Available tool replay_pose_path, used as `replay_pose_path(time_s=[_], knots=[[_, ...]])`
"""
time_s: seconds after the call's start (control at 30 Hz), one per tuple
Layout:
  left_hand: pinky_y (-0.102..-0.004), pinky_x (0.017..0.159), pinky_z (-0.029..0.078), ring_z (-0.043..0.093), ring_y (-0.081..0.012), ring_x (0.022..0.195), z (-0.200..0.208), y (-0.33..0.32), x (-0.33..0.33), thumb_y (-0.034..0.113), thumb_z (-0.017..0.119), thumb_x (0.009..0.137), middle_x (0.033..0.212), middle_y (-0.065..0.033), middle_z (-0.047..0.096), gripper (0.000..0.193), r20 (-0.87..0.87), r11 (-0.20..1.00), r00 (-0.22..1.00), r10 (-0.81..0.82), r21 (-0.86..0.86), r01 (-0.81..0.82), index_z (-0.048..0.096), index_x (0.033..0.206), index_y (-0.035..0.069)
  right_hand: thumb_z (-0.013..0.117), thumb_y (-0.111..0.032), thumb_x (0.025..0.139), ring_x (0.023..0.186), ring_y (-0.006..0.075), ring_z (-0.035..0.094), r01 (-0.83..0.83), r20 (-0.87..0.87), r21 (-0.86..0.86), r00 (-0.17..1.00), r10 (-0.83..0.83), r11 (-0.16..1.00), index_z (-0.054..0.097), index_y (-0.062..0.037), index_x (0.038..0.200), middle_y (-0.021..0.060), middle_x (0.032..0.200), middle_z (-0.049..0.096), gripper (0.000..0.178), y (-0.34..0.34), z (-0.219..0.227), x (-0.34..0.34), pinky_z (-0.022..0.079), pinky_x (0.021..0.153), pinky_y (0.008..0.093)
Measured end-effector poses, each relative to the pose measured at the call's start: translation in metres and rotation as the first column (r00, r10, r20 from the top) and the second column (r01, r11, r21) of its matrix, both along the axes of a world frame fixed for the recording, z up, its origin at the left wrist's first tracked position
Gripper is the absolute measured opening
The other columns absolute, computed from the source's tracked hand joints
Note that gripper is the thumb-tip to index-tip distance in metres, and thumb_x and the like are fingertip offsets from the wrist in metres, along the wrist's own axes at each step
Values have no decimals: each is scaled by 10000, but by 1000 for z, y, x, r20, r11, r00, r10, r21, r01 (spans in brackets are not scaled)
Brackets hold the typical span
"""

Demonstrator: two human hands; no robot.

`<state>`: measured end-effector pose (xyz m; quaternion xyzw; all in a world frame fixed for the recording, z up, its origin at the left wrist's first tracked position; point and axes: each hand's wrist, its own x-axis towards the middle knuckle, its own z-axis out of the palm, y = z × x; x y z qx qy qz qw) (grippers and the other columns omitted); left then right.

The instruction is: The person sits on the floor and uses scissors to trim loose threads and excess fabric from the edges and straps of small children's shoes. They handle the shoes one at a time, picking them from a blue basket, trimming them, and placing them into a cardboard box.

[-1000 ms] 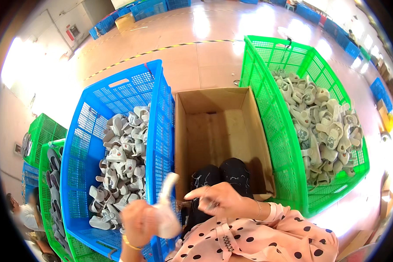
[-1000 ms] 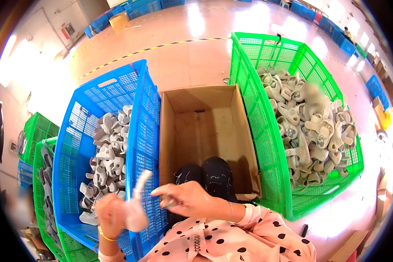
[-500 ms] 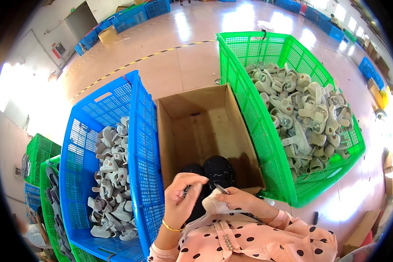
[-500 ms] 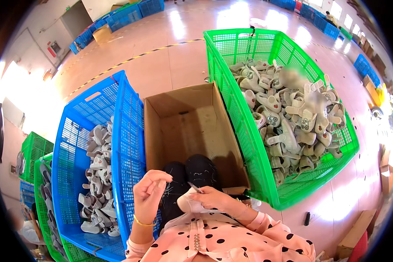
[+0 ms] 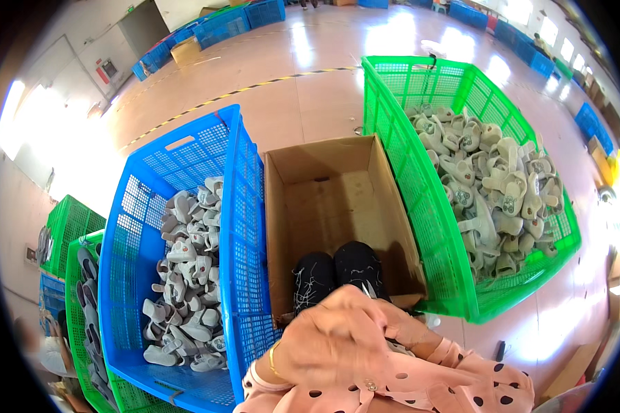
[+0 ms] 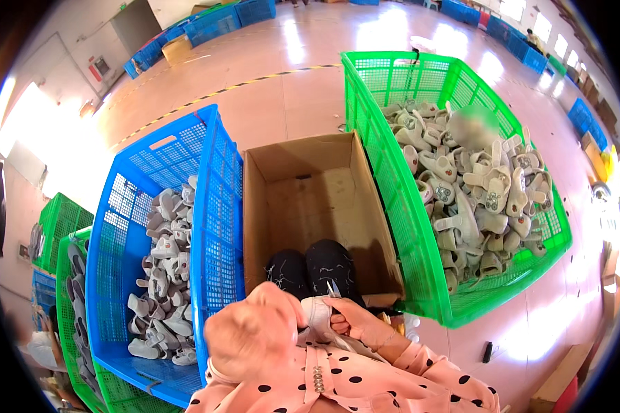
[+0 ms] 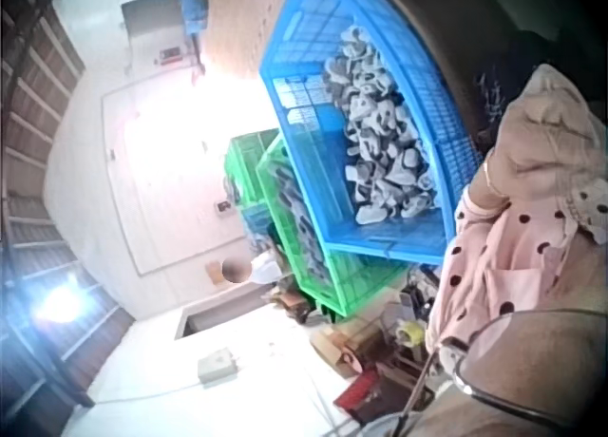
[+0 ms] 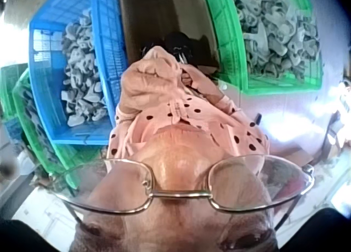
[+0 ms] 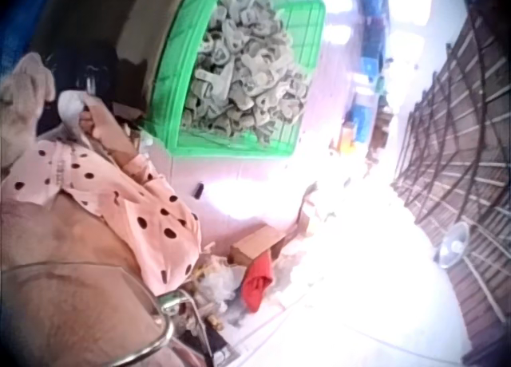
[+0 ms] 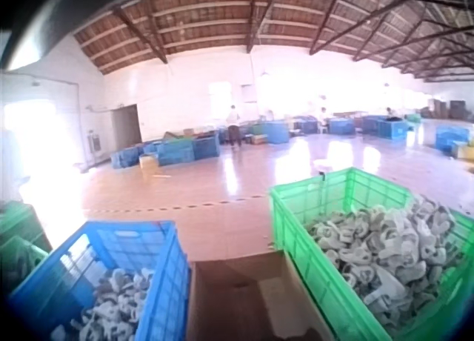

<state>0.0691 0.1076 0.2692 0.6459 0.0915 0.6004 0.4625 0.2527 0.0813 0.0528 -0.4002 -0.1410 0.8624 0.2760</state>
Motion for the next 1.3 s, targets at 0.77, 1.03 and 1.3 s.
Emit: replay_pose_path(time_s=[0.77,1.03,1.3], knots=[[-286,913,481,596,-133,1007,-233,-63,-52,92,790,766,1152,-64,641,554,-488,683,837,-247,-701,-207,586,1279,54,566,-244,972,448,27,288,143,40,26,989,-144,989,525,-112,729,-74,537,363,280,-61,-2,-31,182,409,210],[-294,927,487,618,-208,1086,-238,-65,-36,79,769,757,1167,-106,665,393,-640,886,765,75,-309,-346,690,1142,77,530,-256,994,458,21,260,86,144,129,984,-104,988,552,-95,794,-78,537,345,258,-65,2,-22,190,426,210],[-274,585,487,617,-208,647,-228,-50,-14,98,723,784,768,-75,673,97,-698,844,655,290,-136,-518,692,862,50,504,-311,1004,503,57,384,-158,444,377,896,-28,913,562,-12,960,-38,571,428,309,-54,3,-14,309,469,219]])
